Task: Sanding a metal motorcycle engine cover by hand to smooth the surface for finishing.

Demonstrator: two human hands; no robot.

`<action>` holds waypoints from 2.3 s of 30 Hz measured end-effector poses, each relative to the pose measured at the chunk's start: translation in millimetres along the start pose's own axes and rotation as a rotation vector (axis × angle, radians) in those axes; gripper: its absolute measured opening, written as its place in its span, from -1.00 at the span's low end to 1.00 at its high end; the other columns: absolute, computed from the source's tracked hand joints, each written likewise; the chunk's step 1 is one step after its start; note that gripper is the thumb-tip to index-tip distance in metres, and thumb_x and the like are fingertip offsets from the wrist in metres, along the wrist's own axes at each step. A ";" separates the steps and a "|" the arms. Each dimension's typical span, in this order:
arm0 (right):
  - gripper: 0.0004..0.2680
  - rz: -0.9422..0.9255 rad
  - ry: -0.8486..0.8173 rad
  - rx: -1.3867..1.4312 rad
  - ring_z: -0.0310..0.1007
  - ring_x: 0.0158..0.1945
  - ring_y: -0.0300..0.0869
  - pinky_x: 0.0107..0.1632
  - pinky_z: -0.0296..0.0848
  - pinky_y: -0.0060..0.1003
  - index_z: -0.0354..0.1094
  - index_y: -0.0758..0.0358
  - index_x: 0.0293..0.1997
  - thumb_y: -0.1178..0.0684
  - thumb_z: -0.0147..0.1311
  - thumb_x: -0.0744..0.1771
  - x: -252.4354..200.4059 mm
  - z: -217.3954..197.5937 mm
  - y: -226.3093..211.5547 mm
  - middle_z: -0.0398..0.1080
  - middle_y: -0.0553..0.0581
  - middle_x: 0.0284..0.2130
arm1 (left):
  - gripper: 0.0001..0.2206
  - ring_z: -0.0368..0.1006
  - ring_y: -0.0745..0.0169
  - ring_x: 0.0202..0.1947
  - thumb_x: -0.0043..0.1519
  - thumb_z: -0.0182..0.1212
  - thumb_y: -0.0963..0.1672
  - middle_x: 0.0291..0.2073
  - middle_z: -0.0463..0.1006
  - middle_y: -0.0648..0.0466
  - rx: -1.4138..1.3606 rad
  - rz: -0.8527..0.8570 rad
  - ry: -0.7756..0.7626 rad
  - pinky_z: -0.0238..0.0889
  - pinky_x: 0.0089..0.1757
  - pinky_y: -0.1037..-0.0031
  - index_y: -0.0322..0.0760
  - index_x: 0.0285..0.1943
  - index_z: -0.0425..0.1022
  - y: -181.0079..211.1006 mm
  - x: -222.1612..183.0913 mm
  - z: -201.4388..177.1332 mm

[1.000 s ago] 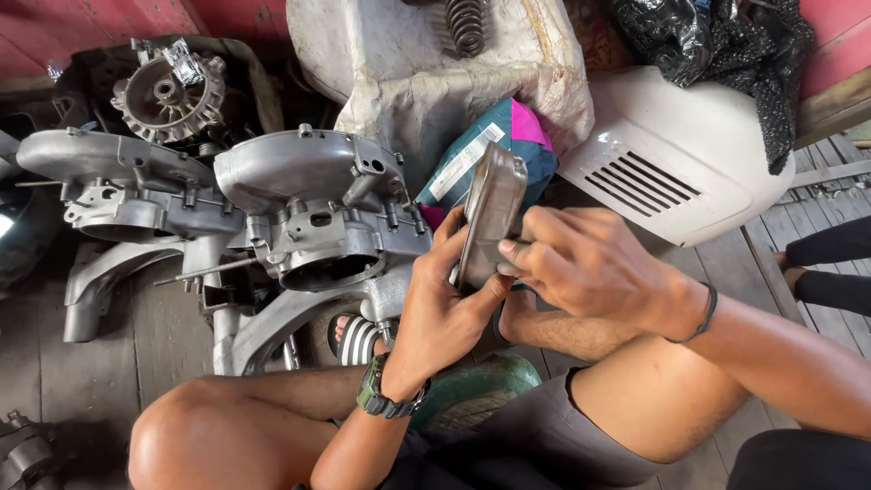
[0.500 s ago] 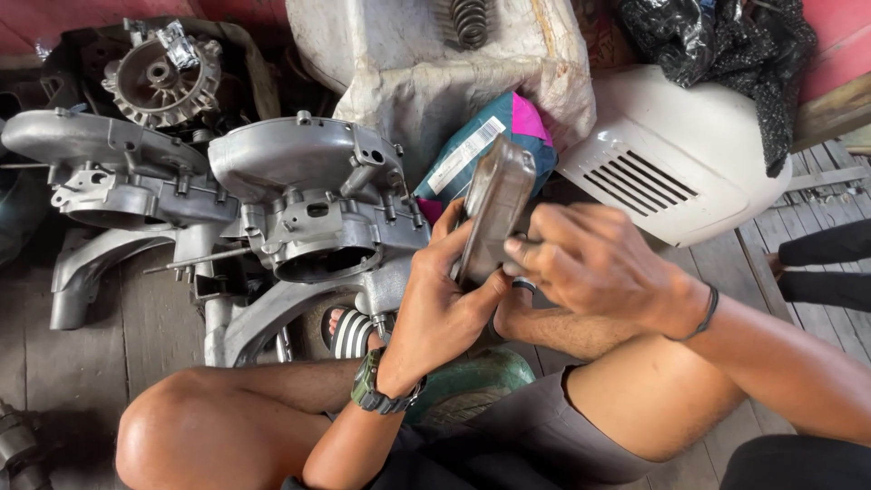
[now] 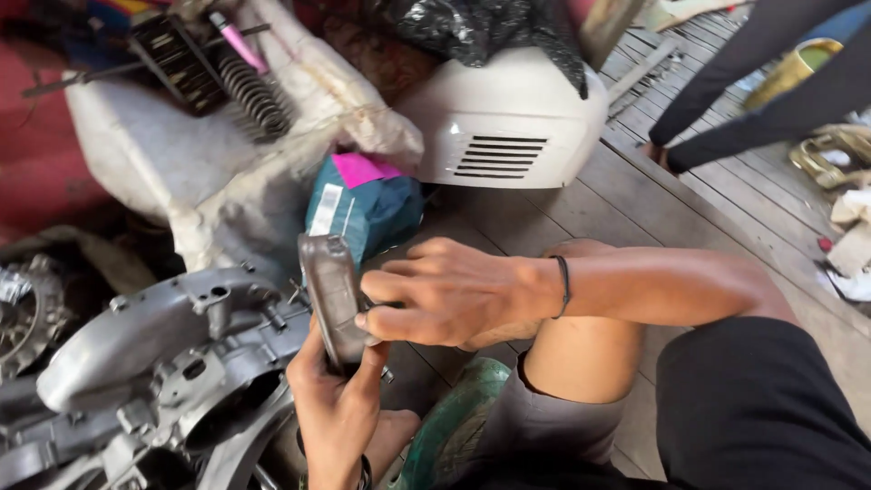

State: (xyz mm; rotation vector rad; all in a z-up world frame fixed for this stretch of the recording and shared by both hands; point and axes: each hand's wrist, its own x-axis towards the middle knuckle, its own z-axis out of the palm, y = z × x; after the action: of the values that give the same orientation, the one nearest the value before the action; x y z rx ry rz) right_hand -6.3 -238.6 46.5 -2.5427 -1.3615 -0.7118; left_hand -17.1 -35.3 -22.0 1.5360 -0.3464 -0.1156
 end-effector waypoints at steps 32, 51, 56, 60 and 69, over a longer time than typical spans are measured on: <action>-0.87 0.055 0.086 0.098 0.23 -0.47 -0.16 -0.49 0.14 -0.21 0.19 0.16 -0.15 0.17 0.12 0.36 13.6 4.7 -4.3 0.16 0.08 -0.31 | -0.57 0.56 0.17 -0.20 0.10 0.31 -0.26 -0.18 0.64 -0.20 0.137 0.116 0.054 0.40 -0.18 0.53 -0.64 0.17 0.46 -21.7 -3.3 -21.1; -0.88 0.014 0.089 0.092 0.32 -0.43 -0.18 -0.49 0.19 -0.21 0.21 0.10 -0.11 0.13 0.12 0.37 31.9 22.4 -14.4 0.20 0.07 -0.25 | -0.56 0.56 0.13 -0.27 0.09 0.32 -0.27 -0.21 0.62 -0.20 0.223 0.022 0.056 0.39 -0.27 0.49 -0.62 0.19 0.45 -31.4 -4.2 -50.0; -0.84 0.030 0.125 0.041 0.28 -0.42 -0.19 -0.45 0.21 -0.21 0.19 0.10 -0.11 0.14 0.18 0.37 39.1 22.2 -10.6 0.17 0.04 -0.28 | -0.41 0.51 -0.07 0.11 0.12 0.16 -0.33 0.12 0.49 -0.29 -0.028 0.015 0.043 0.40 0.12 0.32 -0.59 0.42 0.20 -31.0 -2.5 -48.9; -0.85 0.011 0.082 0.046 0.33 -0.43 -0.20 -0.50 0.24 -0.24 0.17 0.05 -0.09 0.14 0.12 0.38 37.2 21.4 -11.4 0.20 0.04 -0.26 | -0.51 0.57 0.06 -0.06 0.09 0.26 -0.28 -0.04 0.59 -0.23 0.134 0.080 0.046 0.42 -0.09 0.44 -0.61 0.26 0.38 -35.9 -2.4 -49.6; -0.87 -0.075 0.042 -0.001 0.19 -0.52 -0.24 -0.49 0.17 -0.32 0.31 0.18 -0.09 0.10 0.19 0.36 40.2 17.2 -0.9 0.30 0.08 -0.28 | -0.68 0.40 0.32 -0.33 0.06 0.25 -0.27 -0.04 0.54 -0.05 0.054 -0.012 0.146 0.32 -0.34 0.57 -0.52 0.03 0.51 20.7 -4.4 -27.8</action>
State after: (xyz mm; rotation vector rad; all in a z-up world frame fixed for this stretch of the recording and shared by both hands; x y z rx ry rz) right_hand 17.4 -202.2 51.0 -2.4741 -1.4499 -0.7747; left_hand -16.2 -6.6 -2.1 1.5906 -0.2254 -0.0034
